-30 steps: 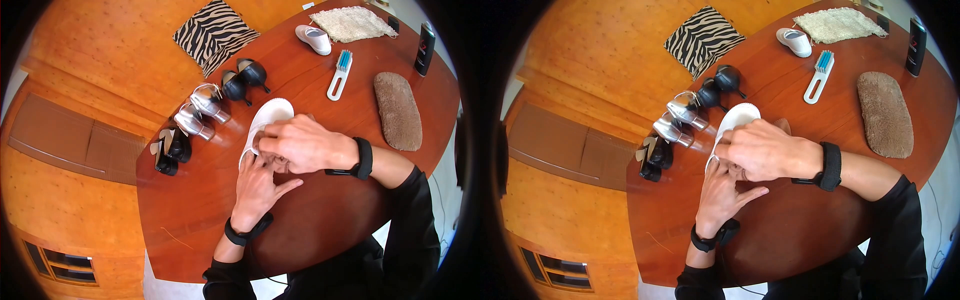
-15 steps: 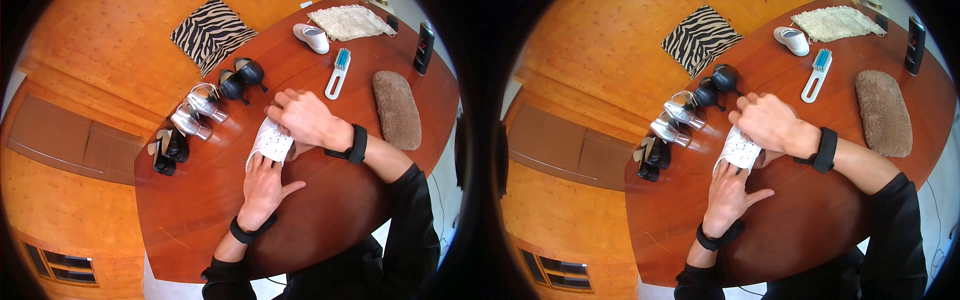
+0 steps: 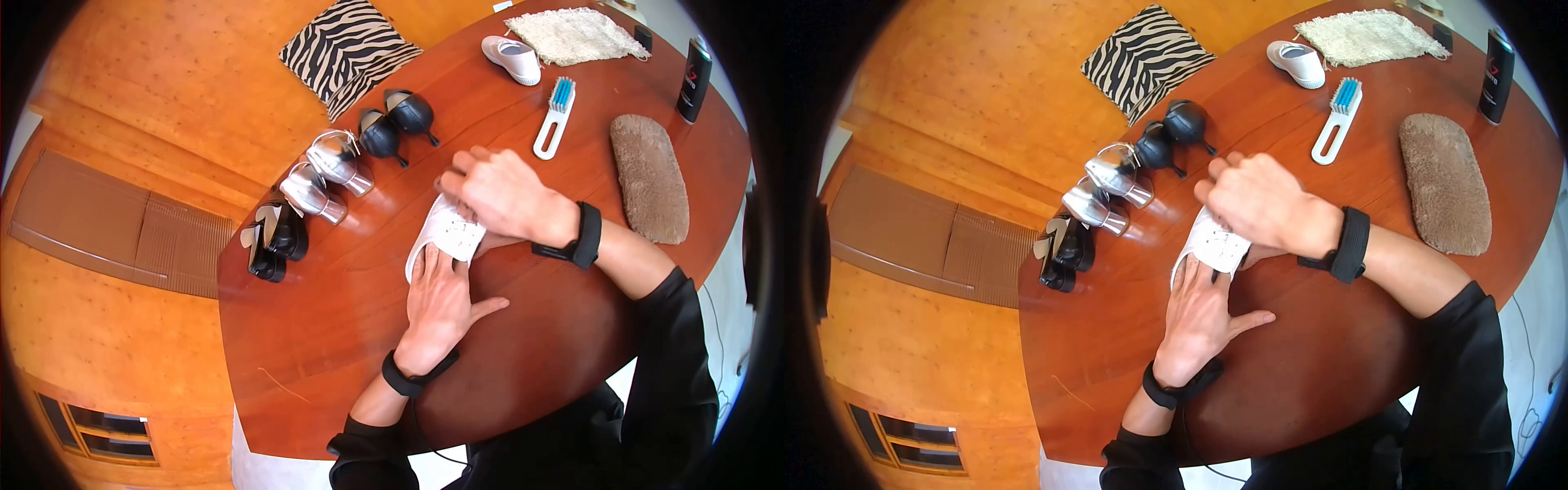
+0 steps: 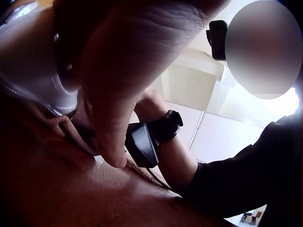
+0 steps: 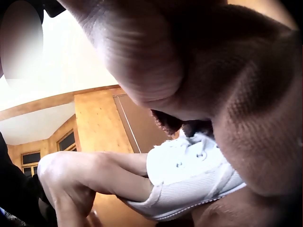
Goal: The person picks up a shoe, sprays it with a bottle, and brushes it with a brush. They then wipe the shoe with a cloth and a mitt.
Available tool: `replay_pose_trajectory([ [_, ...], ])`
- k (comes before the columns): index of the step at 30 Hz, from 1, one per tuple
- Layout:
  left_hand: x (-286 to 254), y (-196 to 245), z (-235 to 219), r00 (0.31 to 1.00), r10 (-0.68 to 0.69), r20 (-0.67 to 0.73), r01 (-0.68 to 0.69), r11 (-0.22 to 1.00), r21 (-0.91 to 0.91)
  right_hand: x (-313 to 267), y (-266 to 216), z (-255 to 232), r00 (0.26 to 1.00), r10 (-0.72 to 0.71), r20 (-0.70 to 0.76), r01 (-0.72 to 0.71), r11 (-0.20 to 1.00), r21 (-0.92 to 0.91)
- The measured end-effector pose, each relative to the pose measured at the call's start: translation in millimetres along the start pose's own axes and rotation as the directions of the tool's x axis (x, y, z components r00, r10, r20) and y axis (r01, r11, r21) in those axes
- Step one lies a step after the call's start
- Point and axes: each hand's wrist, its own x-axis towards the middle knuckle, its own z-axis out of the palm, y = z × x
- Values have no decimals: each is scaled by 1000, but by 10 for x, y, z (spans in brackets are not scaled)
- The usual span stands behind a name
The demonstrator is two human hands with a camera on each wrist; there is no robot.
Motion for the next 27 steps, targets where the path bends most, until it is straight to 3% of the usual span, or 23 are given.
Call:
replay_pose_trajectory([
  [2, 5, -4, -3, 1000, 24, -12, -24, 1000, 5, 12, 104, 27, 988, 130, -89, -139, 985, -103],
  [8, 11, -22, 28, 995, 92, -47, -91, 996, 21, -12, 184, 47, 976, 200, -84, -214, 954, -209],
  [11, 14, -15, 50, 996, 82, -25, -80, 995, 58, 0, 113, -8, 983, 182, -8, -179, 957, -228],
  [13, 29, 16, 15, 998, 47, 31, -49, 998, 50, 11, 66, -23, 996, 77, 50, -78, 997, 12],
  [14, 34, 26, 6, 996, 13, 86, -17, 999, 45, 11, 21, -12, 996, 77, 53, -77, 997, 12],
  [15, 33, 15, 22, 996, 12, 86, -16, 999, 44, 5, -39, 4, 999, -29, 45, 23, 993, 114],
  [16, 33, -2, 44, 998, 62, 1, -62, 997, 55, -4, -93, 18, 991, -131, 25, 123, 969, 213],
  [17, 32, -10, 56, 990, 113, -84, -107, 992, 70, -14, -133, 28, 991, -125, 49, 113, 974, 194],
  [18, 31, -3, 50, 990, 113, -85, -107, 992, 71, -15, -121, 33, 991, -125, 49, 114, 975, 193],
  [24, 33, 1, 40, 999, 53, -8, -53, 999, 8, -14, -108, 35, 994, -107, 32, 98, 969, 227],
  [27, 38, -12, 26, 998, 65, 4, -66, 998, 8, -15, -98, 40, 998, -43, 43, 39, 995, 89],
])
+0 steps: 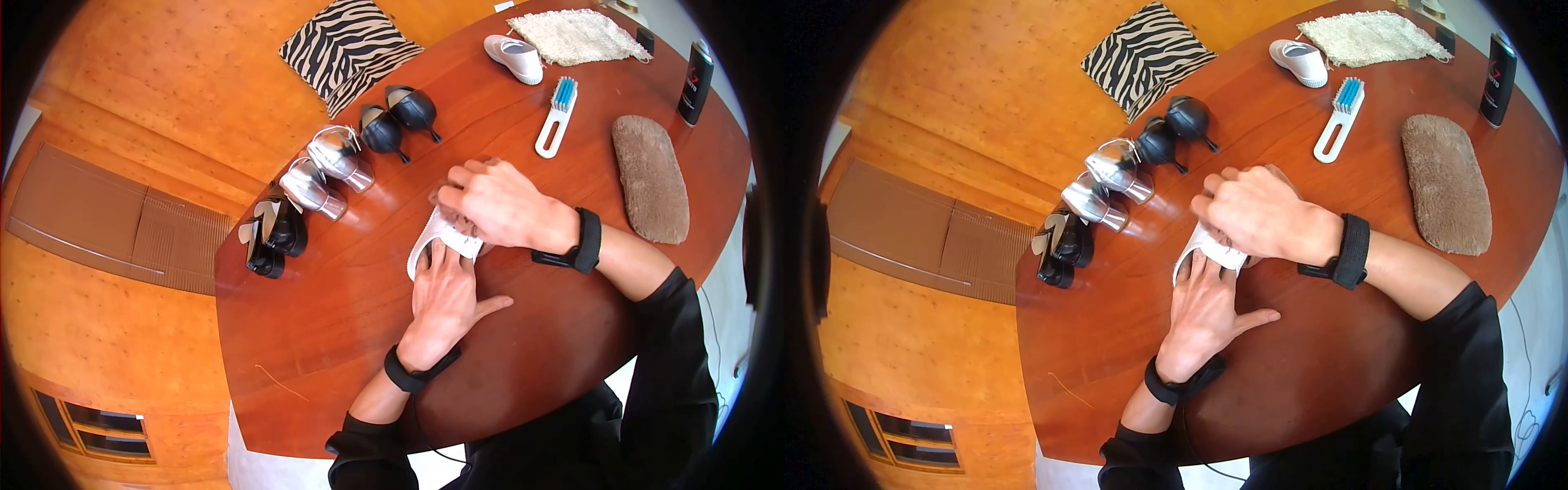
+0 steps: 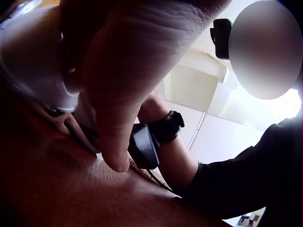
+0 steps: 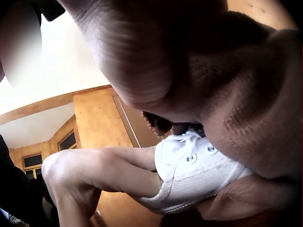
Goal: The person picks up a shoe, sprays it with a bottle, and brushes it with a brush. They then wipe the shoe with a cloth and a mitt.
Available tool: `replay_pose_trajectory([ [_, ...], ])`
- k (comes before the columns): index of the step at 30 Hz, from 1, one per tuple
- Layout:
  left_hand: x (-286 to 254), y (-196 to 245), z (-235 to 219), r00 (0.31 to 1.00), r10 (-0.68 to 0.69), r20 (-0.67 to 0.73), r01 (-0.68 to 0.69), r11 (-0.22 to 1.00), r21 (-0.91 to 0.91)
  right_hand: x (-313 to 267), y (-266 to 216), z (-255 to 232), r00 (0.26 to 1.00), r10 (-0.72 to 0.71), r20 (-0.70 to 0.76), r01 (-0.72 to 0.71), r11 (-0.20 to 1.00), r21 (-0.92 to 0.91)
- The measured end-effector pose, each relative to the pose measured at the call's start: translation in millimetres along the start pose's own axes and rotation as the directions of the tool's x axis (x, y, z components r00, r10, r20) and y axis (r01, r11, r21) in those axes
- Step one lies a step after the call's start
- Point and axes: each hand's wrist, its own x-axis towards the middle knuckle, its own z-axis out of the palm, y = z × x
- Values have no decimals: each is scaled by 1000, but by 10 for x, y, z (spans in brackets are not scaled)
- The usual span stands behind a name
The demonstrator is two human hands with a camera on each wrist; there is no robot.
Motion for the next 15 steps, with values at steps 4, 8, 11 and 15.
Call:
replay_pose_trajectory([
  [4, 14, -6, -30, 1000, 1, 1, -1, 1000, 13, 5, 164, -4, 985, 154, -80, -166, 970, -175],
  [8, 0, 9, 9, 995, 52, -83, -46, 996, 73, -9, 234, 12, 966, 230, -117, -254, 928, -272],
  [11, -1, -19, 41, 993, 81, -85, -75, 995, 72, 5, 197, -35, 981, 183, -68, -193, 960, -201],
  [15, -1, 17, 5, 998, 44, -40, -43, 998, 37, 21, 48, -14, 992, -117, -46, 123, 981, 149],
])
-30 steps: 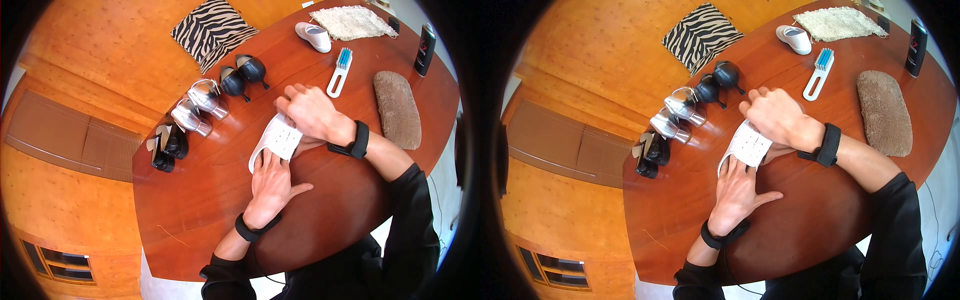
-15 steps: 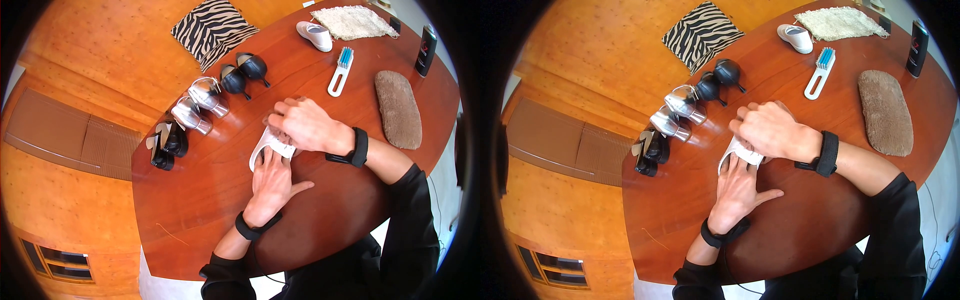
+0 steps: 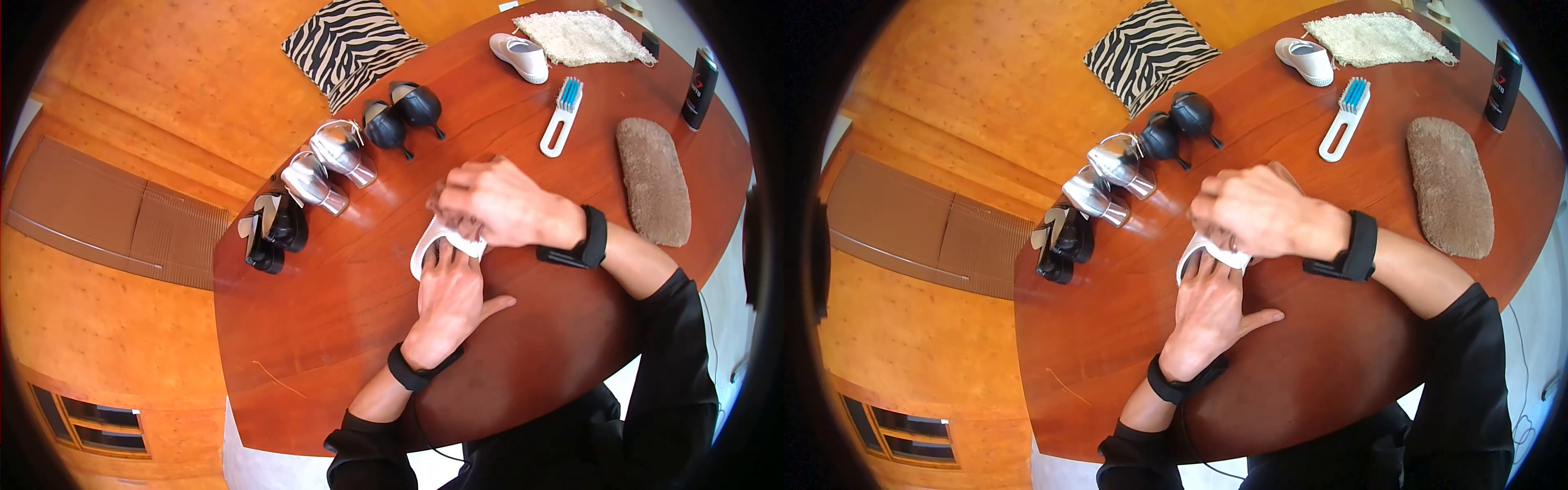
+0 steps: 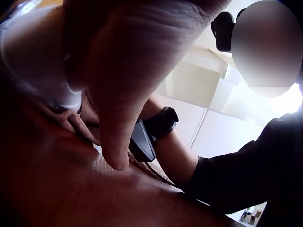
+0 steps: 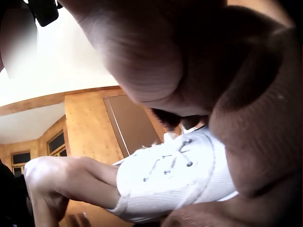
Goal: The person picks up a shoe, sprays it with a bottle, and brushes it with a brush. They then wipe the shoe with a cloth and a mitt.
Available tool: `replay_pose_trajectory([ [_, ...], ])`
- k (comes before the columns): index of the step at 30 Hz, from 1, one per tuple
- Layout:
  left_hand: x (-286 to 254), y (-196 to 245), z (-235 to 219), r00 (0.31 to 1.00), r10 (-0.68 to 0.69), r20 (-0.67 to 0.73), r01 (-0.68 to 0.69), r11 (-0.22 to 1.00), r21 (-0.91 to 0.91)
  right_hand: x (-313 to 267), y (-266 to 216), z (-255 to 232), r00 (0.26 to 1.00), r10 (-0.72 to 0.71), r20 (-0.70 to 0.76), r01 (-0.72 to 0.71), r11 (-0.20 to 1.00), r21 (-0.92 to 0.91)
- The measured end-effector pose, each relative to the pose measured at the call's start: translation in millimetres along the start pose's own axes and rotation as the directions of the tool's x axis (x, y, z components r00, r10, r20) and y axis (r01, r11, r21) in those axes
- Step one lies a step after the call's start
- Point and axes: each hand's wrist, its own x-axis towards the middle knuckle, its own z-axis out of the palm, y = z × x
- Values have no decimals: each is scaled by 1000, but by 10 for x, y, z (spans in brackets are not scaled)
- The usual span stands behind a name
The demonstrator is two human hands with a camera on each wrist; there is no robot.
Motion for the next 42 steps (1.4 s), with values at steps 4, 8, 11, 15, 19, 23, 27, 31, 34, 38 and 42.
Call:
replay_pose_trajectory([
  [4, 0, -11, 5, 1000, -13, 16, 13, 999, -32, -13, -97, 31, 1000, -14, -11, 13, 998, -54],
  [8, 18, -17, -32, 998, -28, 52, 31, 998, -50, -11, -45, 64, 999, 48, -24, -51, 992, -118],
  [11, 12, -30, -49, 998, -35, 45, 37, 999, -28, -32, 1, 29, 992, 124, -38, -130, 970, -204],
  [15, 15, -77, -45, 999, -42, 34, 44, 998, -55, -47, 210, -4, 951, 296, -87, -308, 893, -327],
  [19, 19, -80, -45, 1000, -24, 8, 25, 999, -46, -76, 283, -21, 923, 378, -73, -376, 844, -382],
  [23, 33, -86, -79, 999, -28, 37, 29, 999, -35, -60, 213, -3, 931, 361, -52, -347, 833, -430],
  [27, 35, -152, -35, 999, 26, -44, -29, 998, -58, -61, 107, -23, 955, 282, 86, -244, 919, -310],
  [31, 52, -176, -66, 998, 27, -48, -33, 990, -137, -58, -1, -43, 952, 226, 205, -195, 967, -163],
  [34, 59, -188, -94, 999, 22, -27, -26, 989, -148, -52, 29, -91, 948, 216, 234, -197, 975, -101],
  [38, 65, -226, -98, 999, 22, -41, -27, 991, -129, -64, 108, -61, 932, 344, 112, -315, 924, -216],
  [42, 78, -271, -89, 998, 25, -55, -32, 990, -135, -94, 242, -33, 900, 435, 15, -388, 818, -425],
])
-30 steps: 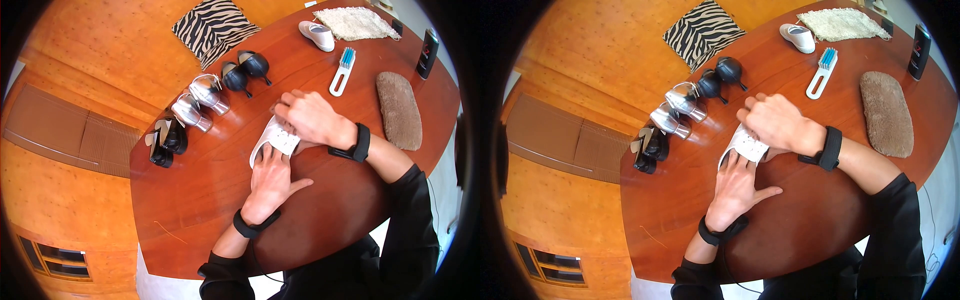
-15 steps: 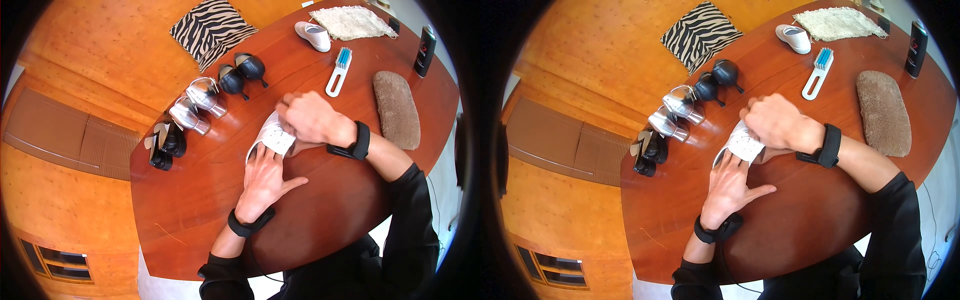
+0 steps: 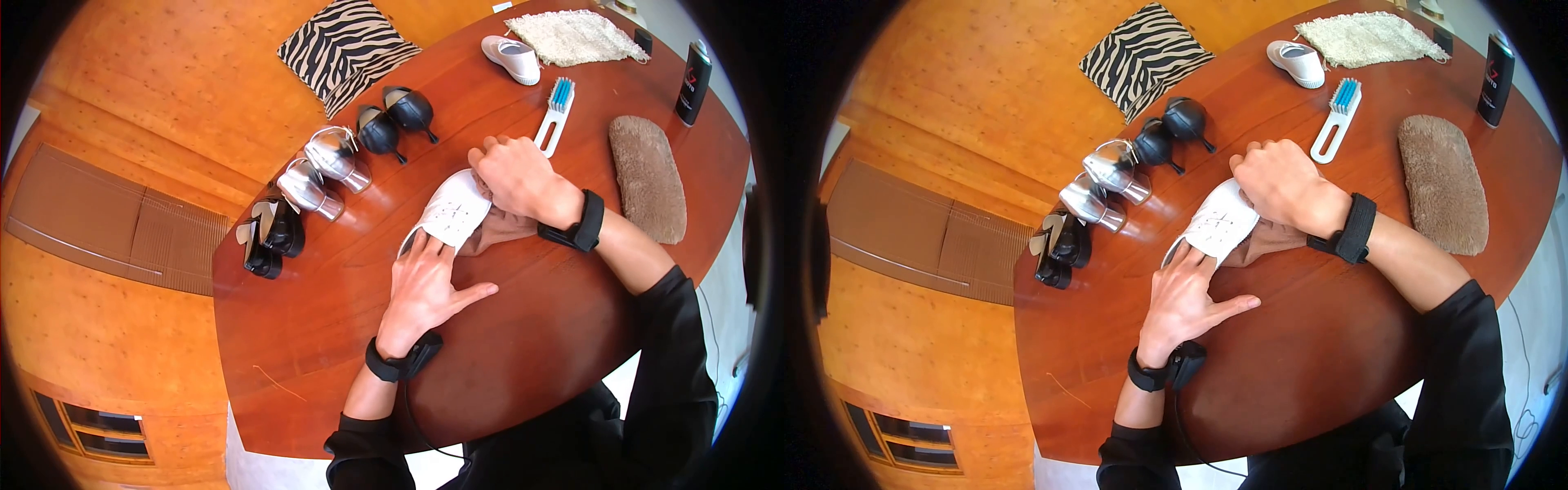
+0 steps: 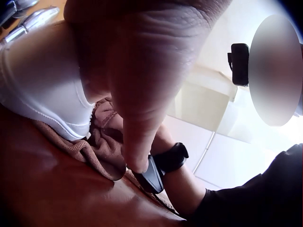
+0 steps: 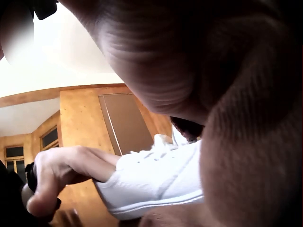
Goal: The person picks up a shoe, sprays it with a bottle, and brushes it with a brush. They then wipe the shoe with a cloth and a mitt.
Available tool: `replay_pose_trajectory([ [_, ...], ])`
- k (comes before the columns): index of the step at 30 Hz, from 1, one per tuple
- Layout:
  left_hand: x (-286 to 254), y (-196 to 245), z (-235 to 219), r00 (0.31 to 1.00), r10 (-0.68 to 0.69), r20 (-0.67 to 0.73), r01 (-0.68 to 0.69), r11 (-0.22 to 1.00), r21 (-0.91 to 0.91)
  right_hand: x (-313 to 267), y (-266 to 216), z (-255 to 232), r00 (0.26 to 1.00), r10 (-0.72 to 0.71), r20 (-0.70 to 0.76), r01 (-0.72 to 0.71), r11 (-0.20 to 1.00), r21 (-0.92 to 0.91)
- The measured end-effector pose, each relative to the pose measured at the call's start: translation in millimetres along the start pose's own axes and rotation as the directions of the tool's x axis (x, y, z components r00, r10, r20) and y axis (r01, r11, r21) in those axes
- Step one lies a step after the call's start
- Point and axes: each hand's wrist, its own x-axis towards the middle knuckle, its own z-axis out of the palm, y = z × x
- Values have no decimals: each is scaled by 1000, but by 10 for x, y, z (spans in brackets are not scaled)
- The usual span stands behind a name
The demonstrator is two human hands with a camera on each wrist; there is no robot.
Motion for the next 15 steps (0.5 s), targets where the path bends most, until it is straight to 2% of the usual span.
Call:
replay_pose_trajectory([
  [5, 17, -40, -7, 1000, 11, -21, -11, 1000, -19, -48, -127, -53, 994, -112, 19, 110, 990, 84],
  [7, 21, -63, 0, 1000, -6, -24, 6, 1000, -18, -66, -197, -145, 927, -301, 224, 222, 921, 320],
  [8, 19, -70, 3, 999, -23, -25, 23, 1000, -19, -90, -249, -195, 921, -290, 261, 187, 914, 359],
  [10, 21, -72, -29, 999, -39, -9, 38, 999, -37, -89, -263, -246, 904, -364, 222, 235, 859, 454],
  [11, 24, -70, -46, 999, -54, 4, 54, 997, -55, -85, -257, -218, 904, -365, 222, 235, 859, 455],
  [13, 28, -67, -64, 997, -74, 31, 75, 996, -49, -66, -207, -100, 962, -239, 133, 186, 928, 324],
  [14, 29, -69, -70, 994, -94, 59, 97, 994, -43, -50, -169, -42, 961, -241, 133, 188, 928, 323],
  [15, 28, -78, -68, 994, -95, 57, 98, 994, -44, -31, -117, 18, 985, -157, 70, 135, 958, 254],
])
